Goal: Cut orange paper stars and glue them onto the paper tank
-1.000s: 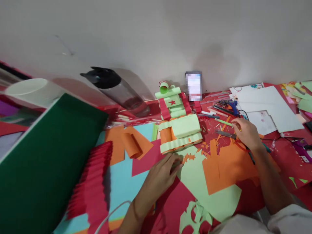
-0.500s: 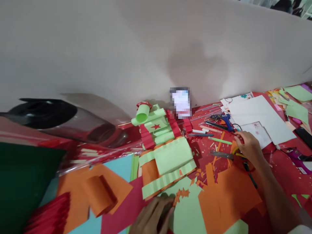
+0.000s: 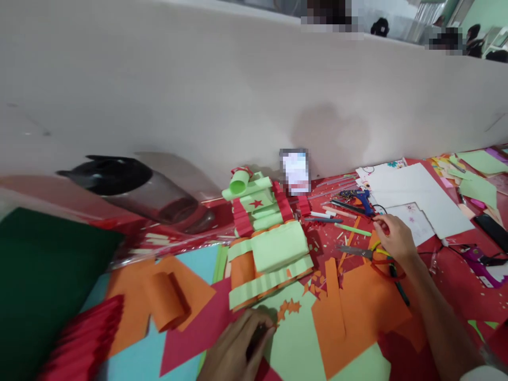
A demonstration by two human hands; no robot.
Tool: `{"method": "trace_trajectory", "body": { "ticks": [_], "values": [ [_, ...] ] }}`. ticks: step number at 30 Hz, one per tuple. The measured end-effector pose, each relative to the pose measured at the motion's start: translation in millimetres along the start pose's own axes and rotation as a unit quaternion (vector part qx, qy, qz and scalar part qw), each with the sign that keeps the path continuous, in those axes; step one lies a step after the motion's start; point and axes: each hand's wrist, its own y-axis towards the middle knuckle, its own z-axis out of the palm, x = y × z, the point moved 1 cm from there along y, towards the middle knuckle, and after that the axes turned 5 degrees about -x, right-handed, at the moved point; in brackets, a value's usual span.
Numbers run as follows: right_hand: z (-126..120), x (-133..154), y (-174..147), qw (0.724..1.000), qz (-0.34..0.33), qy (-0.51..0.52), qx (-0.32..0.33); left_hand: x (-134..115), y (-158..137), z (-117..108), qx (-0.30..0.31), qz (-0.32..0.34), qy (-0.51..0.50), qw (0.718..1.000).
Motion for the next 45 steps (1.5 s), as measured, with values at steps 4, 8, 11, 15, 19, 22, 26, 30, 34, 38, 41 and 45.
{"method": "trace_trajectory", "body": {
  "ticks": [4, 8, 11, 15, 19, 22, 26, 30, 34, 38, 41, 45],
  "values": [
    [0.2, -3.4, 8.6, 0.999, 0.027, 0.033, 0.014, -5.1, 7.1, -0.6, 0.04, -0.013, -0.008, 0.999],
    [1.0, -6.8, 37.8, 0.997, 0.063, -0.019, 0.052, -9.7, 9.5, -1.5, 0.07, -0.03, -0.011, 0.997],
    [9.3, -8.7, 71.2, 0.994, 0.07, -0.044, 0.072, -11.9, 10.1, -1.8, 0.081, -0.041, -0.014, 0.996],
    [30.3, -10.3, 104.3, 0.987, 0.091, -0.08, 0.102, -12.3, 11.2, -2.7, 0.077, -0.051, -0.014, 0.996],
    [41.9, -14.2, 109.8, 0.984, 0.098, -0.092, 0.115, -11.4, 12.4, -3.8, 0.053, -0.04, -0.041, 0.997],
    [39.6, -19.3, 105.3, 0.986, 0.092, -0.086, 0.11, -11.5, 12.8, -4.4, 0.034, -0.015, -0.062, 0.997],
    [35.2, -25.0, 101.0, 0.989, 0.085, -0.069, 0.098, -11.5, 13.0, -3.5, 0.024, -0.016, -0.067, 0.997],
    [35.3, -26.2, 102.0, 0.992, 0.081, -0.049, 0.081, -10.2, 13.2, -1.2, 0.021, -0.029, -0.057, 0.998],
    [35.1, -24.0, 104.9, 0.994, 0.08, -0.042, 0.063, -11.7, 14.2, -1.5, 0.026, -0.036, -0.051, 0.998],
    [35.7, -20.9, 104.7, 0.994, 0.077, -0.031, 0.068, -16.7, 16.7, -4.8, 0.015, -0.023, -0.046, 0.999],
    [37.0, -18.6, 103.8, 0.995, 0.081, -0.011, 0.06, -18.2, 17.6, -6.1, 0.012, -0.01, -0.035, 0.999],
    [37.8, -18.0, 104.7, 0.994, 0.092, 0.046, 0.041, -16.7, 16.1, -4.7, 0.018, 0.002, -0.036, 0.999]
  ]
}}
